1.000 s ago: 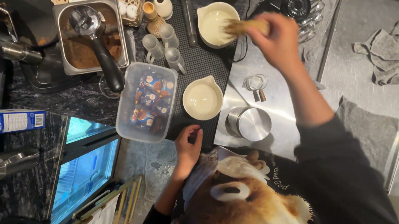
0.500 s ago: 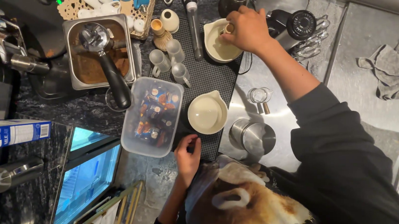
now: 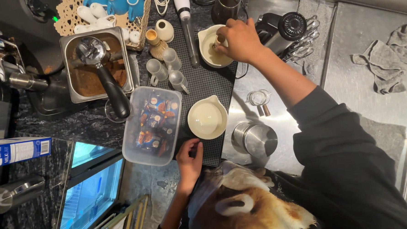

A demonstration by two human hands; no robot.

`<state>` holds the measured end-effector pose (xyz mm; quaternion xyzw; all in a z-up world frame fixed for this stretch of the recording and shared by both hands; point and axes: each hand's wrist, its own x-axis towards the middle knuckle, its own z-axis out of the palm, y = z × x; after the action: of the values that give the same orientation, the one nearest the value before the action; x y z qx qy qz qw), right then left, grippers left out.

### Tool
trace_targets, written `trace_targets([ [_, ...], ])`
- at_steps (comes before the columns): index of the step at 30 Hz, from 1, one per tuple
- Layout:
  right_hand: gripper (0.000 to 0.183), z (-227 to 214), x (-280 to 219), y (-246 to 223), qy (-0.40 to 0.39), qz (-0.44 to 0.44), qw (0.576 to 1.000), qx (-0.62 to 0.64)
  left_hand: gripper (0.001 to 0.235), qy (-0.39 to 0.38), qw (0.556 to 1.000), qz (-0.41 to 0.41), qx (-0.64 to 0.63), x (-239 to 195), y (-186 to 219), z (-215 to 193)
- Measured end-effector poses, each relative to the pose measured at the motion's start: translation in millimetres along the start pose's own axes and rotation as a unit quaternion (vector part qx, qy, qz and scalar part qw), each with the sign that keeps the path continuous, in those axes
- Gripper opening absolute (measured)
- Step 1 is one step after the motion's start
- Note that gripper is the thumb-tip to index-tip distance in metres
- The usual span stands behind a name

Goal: The person cleans a portafilter and operates a coffee machine, then prepares matcha by sifting green powder into a bowl, adding water, and whisking the mixture with a bamboo whisk.

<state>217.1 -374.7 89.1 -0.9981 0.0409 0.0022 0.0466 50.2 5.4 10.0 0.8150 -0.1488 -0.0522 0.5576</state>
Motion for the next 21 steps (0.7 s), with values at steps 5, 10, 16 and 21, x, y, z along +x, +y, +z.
trace_targets([
  [5,0.048,-10.6,-0.9,-6.2,0.011,0.003,1.0,0.016,0.013,-0.005,1.0,-0.013,-0.002,-1.5,-4.4,0.0],
  [10,0.057,-42.7,-9.3,-10.0,0.056,-0.015,0.998,0.034,0.012,-0.004,1.0,-0.015,-0.002,-0.8,-4.6,-0.3],
  [16,0.046,-144.1,-36.9,29.6,0.294,-0.046,0.953,0.064,0.017,0.016,0.999,0.027,0.044,0.5,1.6,-5.6],
  [21,0.041,-199.8,-98.3,0.5,0.312,-0.014,0.945,0.097,0.019,0.046,0.995,0.061,0.071,2.0,3.1,-8.7],
])
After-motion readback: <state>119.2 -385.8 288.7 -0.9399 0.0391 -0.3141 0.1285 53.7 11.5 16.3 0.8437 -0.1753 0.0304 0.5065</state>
